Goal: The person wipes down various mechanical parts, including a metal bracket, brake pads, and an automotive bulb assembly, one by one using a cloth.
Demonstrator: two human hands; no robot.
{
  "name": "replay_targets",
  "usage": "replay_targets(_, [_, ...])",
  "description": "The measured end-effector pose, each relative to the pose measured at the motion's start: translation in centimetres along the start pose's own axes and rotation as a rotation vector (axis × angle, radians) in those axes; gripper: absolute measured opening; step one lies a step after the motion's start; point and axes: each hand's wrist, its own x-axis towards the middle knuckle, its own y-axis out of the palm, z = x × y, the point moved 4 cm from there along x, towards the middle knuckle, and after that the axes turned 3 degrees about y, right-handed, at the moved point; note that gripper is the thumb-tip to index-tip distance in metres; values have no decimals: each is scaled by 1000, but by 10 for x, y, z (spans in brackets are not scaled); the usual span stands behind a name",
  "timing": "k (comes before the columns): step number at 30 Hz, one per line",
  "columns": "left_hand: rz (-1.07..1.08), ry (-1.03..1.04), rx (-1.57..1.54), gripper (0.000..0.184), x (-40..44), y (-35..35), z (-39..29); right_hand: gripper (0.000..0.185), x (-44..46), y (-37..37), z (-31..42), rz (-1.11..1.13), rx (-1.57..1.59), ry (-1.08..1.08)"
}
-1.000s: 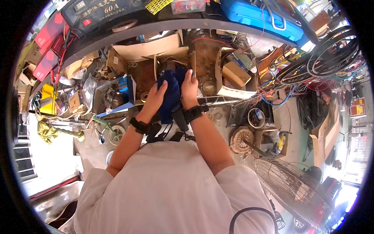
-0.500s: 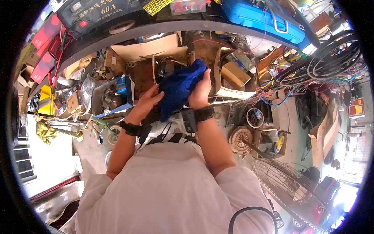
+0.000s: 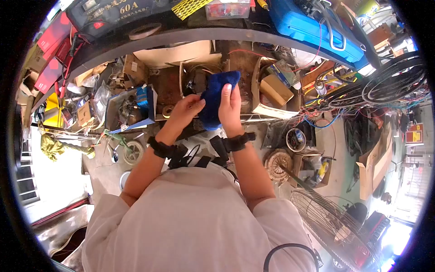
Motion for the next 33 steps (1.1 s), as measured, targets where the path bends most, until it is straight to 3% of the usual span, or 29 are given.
replay_targets(1, [6, 73, 8, 29, 4, -3, 2, 28, -2, 3, -2, -33, -26, -60])
replay_targets(4, [-228, 275, 246, 23, -13, 2, -31, 31, -3, 6, -15, -182, -102, -183])
replay_targets(5, [-250, 461, 407, 22, -19, 10, -39, 32, -3, 8, -25, -205, -78, -148])
replay_targets(7, [-289, 834, 729, 21, -31, 29, -52, 34, -2, 14, -57, -24, 420, 16])
replay_targets(8, [-71, 872, 712, 20, -31, 41, -56, 35, -3, 17, -72, 31, 653, 122])
replay_targets(10, [363, 922, 656, 22, -38, 62, -69, 36, -13, 37, -97, 411, 1970, 476])
replay_targets(11, [335, 1001, 703, 24, -44, 64, -73, 41, -19, 36, -100, 419, 1979, 729])
replay_targets(13, [71, 908, 667, 25, -36, 45, -62, 44, -21, 27, -110, 174, 1372, 550])
replay_targets(15, [-191, 823, 595, 24, -32, 21, -63, 47, -18, 22, -99, 102, 1220, 554])
replay_targets(18, [0, 391, 589, 26, -18, 4, -40, 51, -12, 14, -84, 51, 1228, 755])
replay_targets(19, [27, 294, 547, 26, -14, 3, -27, 54, -11, 14, -92, 59, 1242, 727])
replay_targets(22, [21, 472, 659, 30, -12, 9, -26, 55, -9, 11, -81, 25, 1185, 825])
replay_targets(28, [-9, 530, 590, 28, -2, 14, -20, 46, -8, 10, -86, -25, 1130, 779])
replay_targets(31, [112, 116, 451, 31, 13, 9, 13, 35, -6, 10, -72, -164, 1035, 711])
replay_targets(33, [233, -17, 264, 33, 20, 10, 19, 30, -6, 11, -75, -116, 977, 639])
